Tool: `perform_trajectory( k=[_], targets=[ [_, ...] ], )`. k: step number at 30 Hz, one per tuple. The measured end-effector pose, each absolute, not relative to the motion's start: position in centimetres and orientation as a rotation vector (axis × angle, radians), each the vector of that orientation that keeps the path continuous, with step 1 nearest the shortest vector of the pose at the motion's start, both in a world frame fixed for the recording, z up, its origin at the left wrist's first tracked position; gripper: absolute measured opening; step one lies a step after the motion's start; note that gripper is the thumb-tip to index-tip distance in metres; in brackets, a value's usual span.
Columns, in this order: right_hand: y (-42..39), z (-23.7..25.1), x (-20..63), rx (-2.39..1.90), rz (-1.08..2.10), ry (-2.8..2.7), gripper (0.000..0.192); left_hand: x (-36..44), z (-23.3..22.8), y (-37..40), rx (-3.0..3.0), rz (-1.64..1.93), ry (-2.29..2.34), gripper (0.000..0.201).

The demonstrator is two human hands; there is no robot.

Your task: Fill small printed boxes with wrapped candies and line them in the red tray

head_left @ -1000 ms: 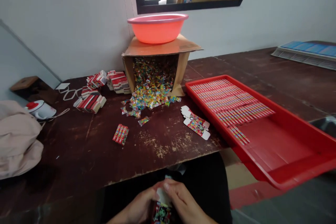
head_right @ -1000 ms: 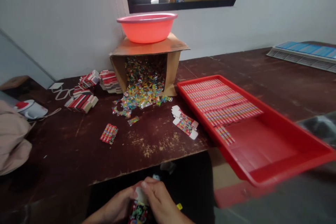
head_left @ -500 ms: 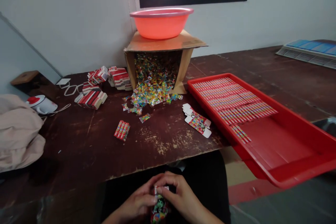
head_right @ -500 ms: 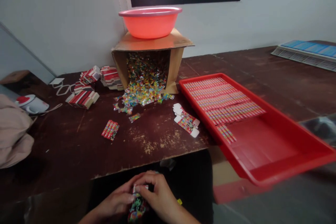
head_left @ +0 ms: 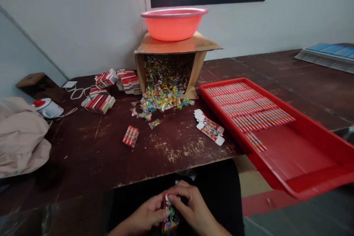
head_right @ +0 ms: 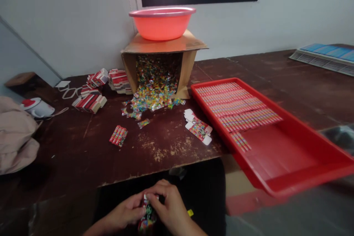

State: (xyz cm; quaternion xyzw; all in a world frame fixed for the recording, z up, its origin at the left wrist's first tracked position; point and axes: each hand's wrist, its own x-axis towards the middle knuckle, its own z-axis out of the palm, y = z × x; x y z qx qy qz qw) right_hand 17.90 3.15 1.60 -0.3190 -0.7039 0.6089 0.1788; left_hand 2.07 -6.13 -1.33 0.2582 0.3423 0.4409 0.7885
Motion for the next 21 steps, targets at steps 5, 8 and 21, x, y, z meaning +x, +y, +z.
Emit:
perform_trajectory(
  k=[5,8,21],
  targets=[
    [3.2,3.4,19.0,-0.518,1.548,-2.314,0.026,1.7,-1.9,-7.3,0.532,1.005,0.703,0.065],
    [2.5,2.6,19.4,-0.497,1.503,-2.341,0.035,1.8,-1.7,-7.3,0.522,1.009,0.744,0.065],
    [10.3,1.4,11.6,-0.458,1.797,-2.268,0.022,-3.2,0.4,-5.9,0.952,0.877,1.395,0.026]
  ],
)
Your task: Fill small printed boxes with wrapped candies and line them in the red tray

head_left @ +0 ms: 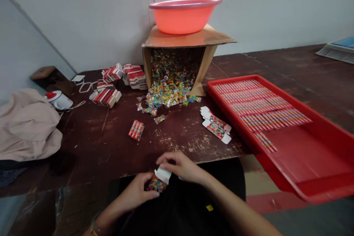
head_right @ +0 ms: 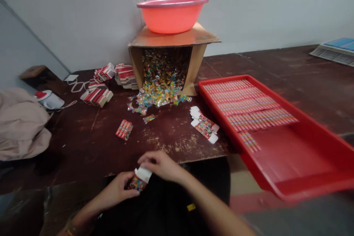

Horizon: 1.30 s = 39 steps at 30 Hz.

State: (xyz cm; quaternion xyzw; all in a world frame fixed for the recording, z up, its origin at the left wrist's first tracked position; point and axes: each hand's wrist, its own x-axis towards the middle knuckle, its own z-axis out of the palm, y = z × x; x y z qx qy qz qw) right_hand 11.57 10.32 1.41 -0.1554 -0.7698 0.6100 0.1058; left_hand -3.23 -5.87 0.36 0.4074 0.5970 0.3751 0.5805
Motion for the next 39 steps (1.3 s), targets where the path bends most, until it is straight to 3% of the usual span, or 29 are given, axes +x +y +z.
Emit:
perform_trajectory(
  k=[3,6,12,16,21,27,39],
  targets=[
    [15.1,1.2,5.8,-0.675,0.918,-2.549,0.028,-2.6,-0.1,-5.9,0.869,0.902,1.331,0.032],
    [17.2,-0.4,2.7,-0.812,0.705,-2.558,0.043,-1.9,-0.7,-5.3,0.738,1.028,1.218,0.035],
    [10.2,-6.2,10.2,-0.531,0.726,-2.631,0.062,-3.1,-1.2,-2.9,0.498,1.313,1.282,0.042],
    [6.7,-7.1,16.9,-0.584,1.012,-2.389,0.028,-4.0,-1.1,-0.8,0.455,1.279,1.294,0.044],
    [8.2,-1.6,17.8,-1.012,1.365,-1.82,0.022,-2.4,-0.7,1.3,0.614,1.139,1.291,0.043],
    [11.9,3.2,14.2,-0.739,1.09,-2.069,0.013,0.1,-0.6,1.3,0.764,1.065,1.232,0.04],
    [10.8,1.6,13.4,-0.674,0.865,-2.227,0.007,1.2,-0.4,1.0,0.667,1.12,1.272,0.048]
  ],
)
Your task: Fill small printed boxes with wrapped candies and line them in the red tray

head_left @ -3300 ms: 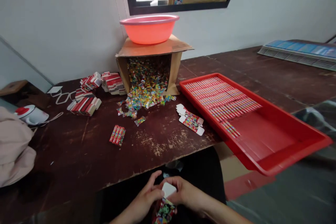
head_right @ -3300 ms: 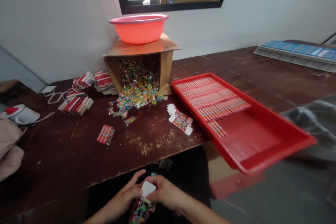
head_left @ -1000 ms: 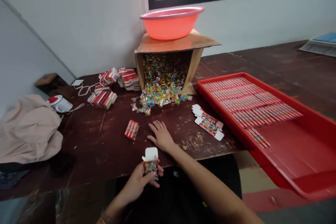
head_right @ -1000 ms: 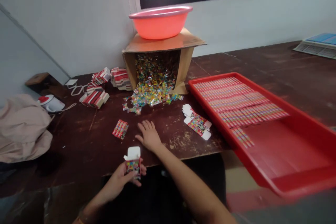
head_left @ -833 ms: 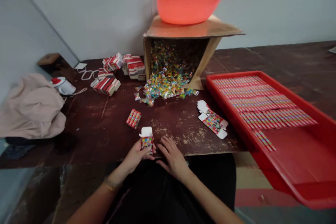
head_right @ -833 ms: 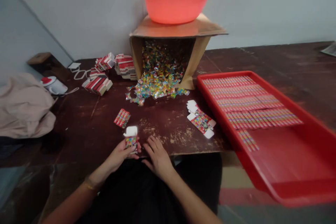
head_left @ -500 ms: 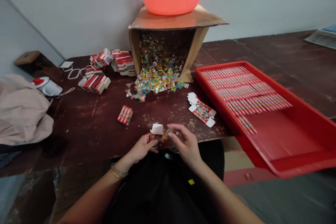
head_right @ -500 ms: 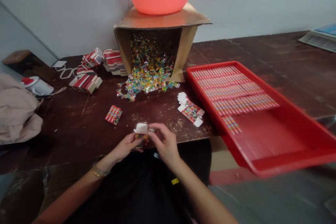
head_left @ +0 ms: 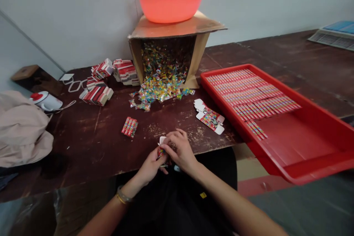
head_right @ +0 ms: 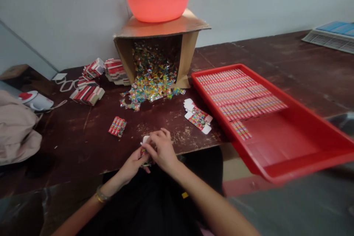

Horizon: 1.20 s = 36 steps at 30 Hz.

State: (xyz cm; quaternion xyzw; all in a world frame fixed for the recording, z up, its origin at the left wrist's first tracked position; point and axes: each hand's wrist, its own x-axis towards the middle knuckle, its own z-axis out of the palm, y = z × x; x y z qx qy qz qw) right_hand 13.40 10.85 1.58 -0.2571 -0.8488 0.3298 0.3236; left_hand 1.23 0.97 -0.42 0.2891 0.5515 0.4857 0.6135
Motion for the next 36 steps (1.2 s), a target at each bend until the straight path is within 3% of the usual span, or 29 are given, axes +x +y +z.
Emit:
perform_trajectory(
  k=[7,10,12,16,18,20,23,26,34,36],
  targets=[
    [9.6,1.4,14.6,-0.642,0.923,-2.247,0.022,0.5,-0.9,0.5,0.573,1.191,1.221,0.071],
    [8.9,1.5,14.9,-0.748,1.01,-2.001,0.024,0.3,-0.7,0.4,0.533,1.201,1.22,0.071],
    [8.7,1.4,15.0,-0.855,1.239,-1.774,0.022,0.3,-0.4,0.5,0.527,1.197,1.212,0.068],
    [9.1,0.9,14.7,-0.843,2.078,-1.345,0.022,0.2,0.0,0.6,0.589,1.2,1.226,0.051],
    [9.3,0.8,14.4,-0.808,2.271,-1.257,0.025,0.1,0.1,0.5,0.678,1.184,1.268,0.043],
    [9.4,1.0,14.3,-0.789,2.237,-1.404,0.022,0.0,0.1,0.4,0.734,1.147,1.304,0.039],
    [9.1,2.0,14.4,-0.667,1.894,-1.807,0.016,-0.2,0.0,0.4,0.663,1.121,1.313,0.033],
    [8.8,3.1,14.4,-0.562,1.659,-1.955,0.024,-0.7,0.0,0.5,0.57,1.134,1.285,0.032],
    [10.4,2.5,13.4,-0.826,1.978,-1.789,0.03,-1.8,1.2,-0.8,0.705,1.07,1.12,0.047],
    [10.3,2.1,13.3,-0.794,1.877,-1.864,0.026,-2.0,1.3,-1.1,0.709,1.061,1.191,0.045]
  ],
)
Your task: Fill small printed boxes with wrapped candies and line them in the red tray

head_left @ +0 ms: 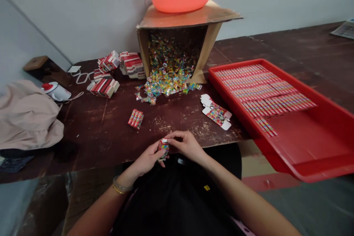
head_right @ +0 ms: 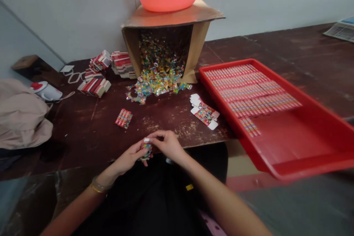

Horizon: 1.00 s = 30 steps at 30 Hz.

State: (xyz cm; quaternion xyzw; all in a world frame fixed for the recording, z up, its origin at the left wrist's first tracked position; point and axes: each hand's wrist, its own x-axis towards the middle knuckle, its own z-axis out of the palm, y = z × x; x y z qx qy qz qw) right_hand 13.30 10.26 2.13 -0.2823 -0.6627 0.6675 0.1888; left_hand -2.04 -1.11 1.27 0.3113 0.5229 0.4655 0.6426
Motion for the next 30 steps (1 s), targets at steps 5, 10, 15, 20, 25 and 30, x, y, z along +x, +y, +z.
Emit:
perform_trajectory(
  k=[5,10,15,20,25,30],
  targets=[
    [8.6,0.8,12.3,-0.702,1.397,-2.083,0.026,-1.9,0.4,-0.8,0.623,1.089,1.295,0.042],
    [9.7,-2.2,8.9,-0.782,1.465,-2.054,0.038,-2.8,0.0,-0.5,1.021,1.205,1.731,0.049],
    [13.6,-4.3,3.1,-1.026,1.432,-1.986,0.036,-9.9,0.1,-0.7,1.101,1.217,2.305,0.051],
    [14.0,-5.0,-2.0,-1.009,1.468,-1.966,0.043,-15.2,-3.0,0.8,0.99,1.207,2.34,0.045],
    [14.4,-5.9,5.0,-1.008,1.489,-1.928,0.043,-14.9,-4.0,0.3,0.96,1.262,2.331,0.054],
    [15.4,-5.8,16.6,-1.086,1.39,-1.946,0.032,-11.5,-2.8,0.3,1.318,1.068,2.599,0.1]
  ],
)
